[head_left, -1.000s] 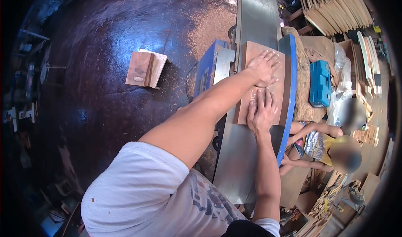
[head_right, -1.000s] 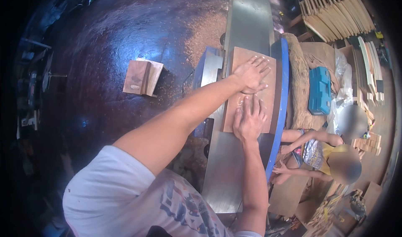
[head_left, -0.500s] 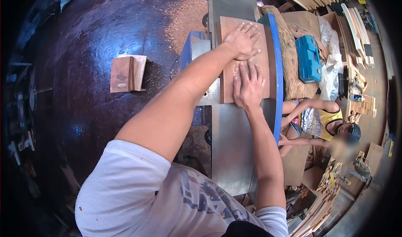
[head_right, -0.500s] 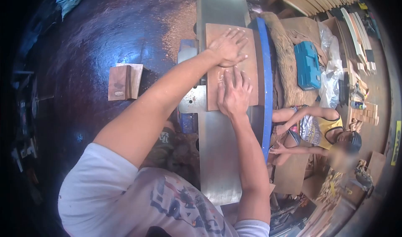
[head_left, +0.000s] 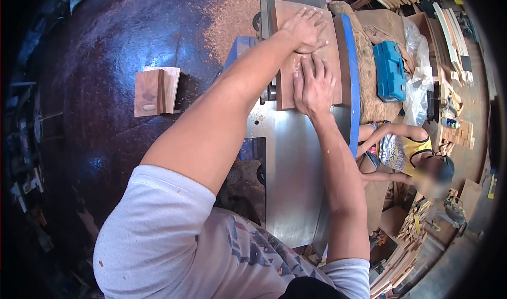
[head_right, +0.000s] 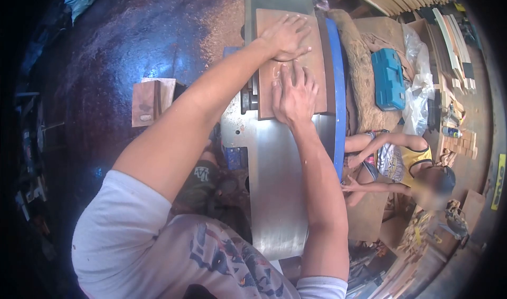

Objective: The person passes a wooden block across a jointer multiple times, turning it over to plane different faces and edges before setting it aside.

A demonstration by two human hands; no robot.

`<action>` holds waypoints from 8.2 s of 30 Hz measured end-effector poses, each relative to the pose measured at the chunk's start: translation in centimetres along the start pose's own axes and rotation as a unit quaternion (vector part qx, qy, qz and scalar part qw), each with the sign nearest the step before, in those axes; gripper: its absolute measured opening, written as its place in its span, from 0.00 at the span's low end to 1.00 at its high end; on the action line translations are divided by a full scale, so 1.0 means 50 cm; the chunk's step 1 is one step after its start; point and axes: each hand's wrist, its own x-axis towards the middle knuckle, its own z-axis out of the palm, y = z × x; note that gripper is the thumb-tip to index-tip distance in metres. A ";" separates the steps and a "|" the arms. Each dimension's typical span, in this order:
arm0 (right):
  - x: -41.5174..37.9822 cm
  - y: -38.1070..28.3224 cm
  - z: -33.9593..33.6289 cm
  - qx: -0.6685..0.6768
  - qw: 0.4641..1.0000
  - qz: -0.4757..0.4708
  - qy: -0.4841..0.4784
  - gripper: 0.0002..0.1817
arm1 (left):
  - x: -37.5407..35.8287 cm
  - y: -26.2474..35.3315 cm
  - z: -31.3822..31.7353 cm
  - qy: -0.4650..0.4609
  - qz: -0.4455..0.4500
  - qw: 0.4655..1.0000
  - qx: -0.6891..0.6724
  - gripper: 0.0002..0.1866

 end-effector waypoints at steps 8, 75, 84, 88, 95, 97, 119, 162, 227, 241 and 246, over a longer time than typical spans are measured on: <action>0.058 0.012 0.017 -0.010 1.000 -0.008 -0.001 0.29 | 0.037 -0.040 0.000 0.002 -0.010 1.000 -0.002 0.40; -0.659 -0.094 -0.498 -0.034 0.952 0.296 -0.076 0.48 | -0.650 0.830 -0.157 -0.101 -0.184 0.716 -0.666 0.62; -0.471 -0.043 -0.421 -0.063 0.969 0.237 -0.044 0.44 | -0.493 0.663 -0.172 -0.059 -0.223 0.769 -0.596 0.54; -0.384 -0.036 -0.404 -0.057 0.964 0.248 -0.070 0.43 | -0.436 0.593 -0.182 -0.079 -0.236 0.742 -0.622 0.54; -0.286 -0.041 -0.402 -0.077 0.958 0.259 -0.098 0.44 | -0.377 0.533 -0.175 -0.039 -0.237 0.728 -0.642 0.47; -0.264 -0.030 -0.384 -0.068 0.959 0.258 -0.094 0.44 | -0.359 0.513 -0.160 -0.022 -0.225 0.734 -0.641 0.42; 0.018 0.040 -0.278 -0.059 0.970 0.228 -0.050 0.29 | -0.137 0.283 -0.159 -0.022 -0.250 0.703 -0.665 0.39; -0.422 -0.097 -0.561 0.772 0.531 0.289 0.194 0.36 | -0.674 0.448 -0.394 -0.092 -0.013 0.524 -0.846 0.32; -0.360 -0.030 -0.395 -0.034 0.966 0.252 -0.055 0.42 | -0.384 0.558 -0.084 0.054 -0.197 0.808 -0.553 0.65; -0.258 -0.005 -0.358 -0.008 0.961 0.267 -0.069 0.42 | -0.316 0.466 -0.126 -0.003 -0.202 0.736 -0.646 0.67; -0.206 -0.004 -0.352 -0.004 0.962 0.263 -0.069 0.43 | -0.275 0.426 -0.119 0.003 -0.199 0.730 -0.653 0.68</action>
